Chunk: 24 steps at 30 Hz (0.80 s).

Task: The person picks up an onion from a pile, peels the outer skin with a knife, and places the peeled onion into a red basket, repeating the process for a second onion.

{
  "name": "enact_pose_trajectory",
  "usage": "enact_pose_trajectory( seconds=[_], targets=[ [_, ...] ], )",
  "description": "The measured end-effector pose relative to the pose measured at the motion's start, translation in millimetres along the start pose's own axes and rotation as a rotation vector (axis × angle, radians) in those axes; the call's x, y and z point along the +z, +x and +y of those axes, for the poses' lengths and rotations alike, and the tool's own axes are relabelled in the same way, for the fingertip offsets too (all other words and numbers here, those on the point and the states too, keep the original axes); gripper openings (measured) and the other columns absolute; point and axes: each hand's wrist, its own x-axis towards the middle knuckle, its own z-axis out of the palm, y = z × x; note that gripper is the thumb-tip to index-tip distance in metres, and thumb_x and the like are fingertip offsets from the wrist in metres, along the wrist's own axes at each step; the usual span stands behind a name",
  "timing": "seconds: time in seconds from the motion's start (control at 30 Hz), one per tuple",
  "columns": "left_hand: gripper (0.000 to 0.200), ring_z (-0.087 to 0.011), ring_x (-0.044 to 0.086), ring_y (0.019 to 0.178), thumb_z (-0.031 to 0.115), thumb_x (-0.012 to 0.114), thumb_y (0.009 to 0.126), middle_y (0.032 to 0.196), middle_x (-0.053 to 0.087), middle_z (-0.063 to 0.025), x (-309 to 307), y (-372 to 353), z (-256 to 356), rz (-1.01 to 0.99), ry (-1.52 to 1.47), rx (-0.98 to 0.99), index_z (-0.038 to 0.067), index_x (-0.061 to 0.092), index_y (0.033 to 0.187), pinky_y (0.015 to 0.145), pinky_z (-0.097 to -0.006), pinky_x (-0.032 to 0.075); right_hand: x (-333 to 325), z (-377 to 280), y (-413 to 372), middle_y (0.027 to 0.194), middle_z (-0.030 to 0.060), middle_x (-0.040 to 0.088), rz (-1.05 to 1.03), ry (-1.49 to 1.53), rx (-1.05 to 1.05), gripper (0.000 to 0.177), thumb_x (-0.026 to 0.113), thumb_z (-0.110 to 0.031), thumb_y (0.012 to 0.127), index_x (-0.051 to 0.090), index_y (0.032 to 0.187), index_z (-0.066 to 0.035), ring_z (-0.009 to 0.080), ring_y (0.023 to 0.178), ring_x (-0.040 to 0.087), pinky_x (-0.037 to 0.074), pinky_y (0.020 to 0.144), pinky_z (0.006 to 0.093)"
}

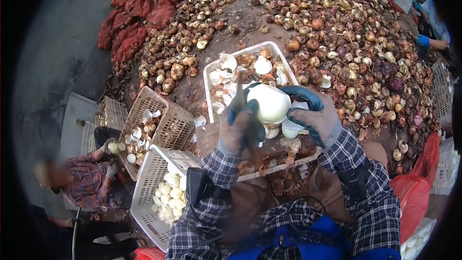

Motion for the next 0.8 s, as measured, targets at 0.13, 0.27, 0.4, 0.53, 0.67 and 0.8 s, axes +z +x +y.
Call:
enact_pose_trajectory(
  seconds=[0.13,0.27,0.4,0.53,0.67,0.8],
  targets=[
    [0.047,-0.0114,0.061,0.063,0.014,0.068,0.081,0.091,0.065,-0.0090,15,-1,6,0.031,0.082,0.041,-0.004,0.052,0.121,0.053,-0.0234,0.050,6,-6,-5,0.107,0.0113,0.062,0.045,-0.345,-0.145,0.051,0.070,-0.009,0.073,0.057,0.122,-0.002,0.0159,0.097,0.060,0.049,0.086,0.0291],
    [0.045,-0.0145,0.064,0.072,0.014,0.068,0.078,0.092,0.065,-0.0101,10,-1,5,0.021,-0.047,-0.098,-0.006,0.054,0.116,0.059,-0.0242,0.052,11,6,-6,0.114,0.0134,0.061,0.018,-0.284,-0.119,0.058,0.070,-0.011,0.069,0.055,0.124,-0.001,0.0191,0.105,0.059,0.047,0.093,0.0318],
    [0.047,-0.0146,0.063,0.066,0.019,0.068,0.077,0.089,0.066,-0.0103,21,-8,8,0.047,-0.033,-0.093,-0.005,0.055,0.114,0.053,-0.0252,0.051,14,11,-8,0.119,0.0142,0.059,0.064,-0.365,-0.172,0.057,0.065,-0.010,0.071,0.053,0.126,0.002,0.0206,0.109,0.058,0.045,0.098,0.0327],
    [0.053,-0.0137,0.060,0.058,0.040,0.062,0.082,0.084,0.064,-0.0111,13,-6,-3,0.045,-0.171,-0.129,-0.004,0.054,0.111,0.046,-0.0246,0.049,16,11,-2,0.116,0.0119,0.061,0.064,-0.136,-0.156,0.053,0.049,0.005,0.073,0.056,0.125,-0.004,0.0168,0.098,0.062,0.052,0.085,0.0260],
    [0.075,-0.0189,0.051,0.042,0.061,0.041,0.091,0.093,0.064,-0.0228,-5,8,-11,-0.029,-0.589,-0.138,-0.003,0.044,0.129,0.035,-0.0246,0.042,5,6,11,0.102,0.0098,0.066,0.222,-0.080,0.167,0.046,0.052,0.000,0.075,0.060,0.120,-0.001,0.0140,0.094,0.062,0.050,0.082,0.0249],
    [0.073,-0.0187,0.049,0.041,0.062,0.038,0.091,0.099,0.063,-0.0219,-27,12,-28,0.064,-0.554,-0.053,0.002,0.043,0.131,0.036,-0.0258,0.044,3,22,10,0.116,0.0213,0.057,0.356,-0.915,-0.284,0.058,0.069,-0.021,0.077,0.051,0.128,-0.001,0.0284,0.109,0.055,0.045,0.095,0.0382]
  ],
)
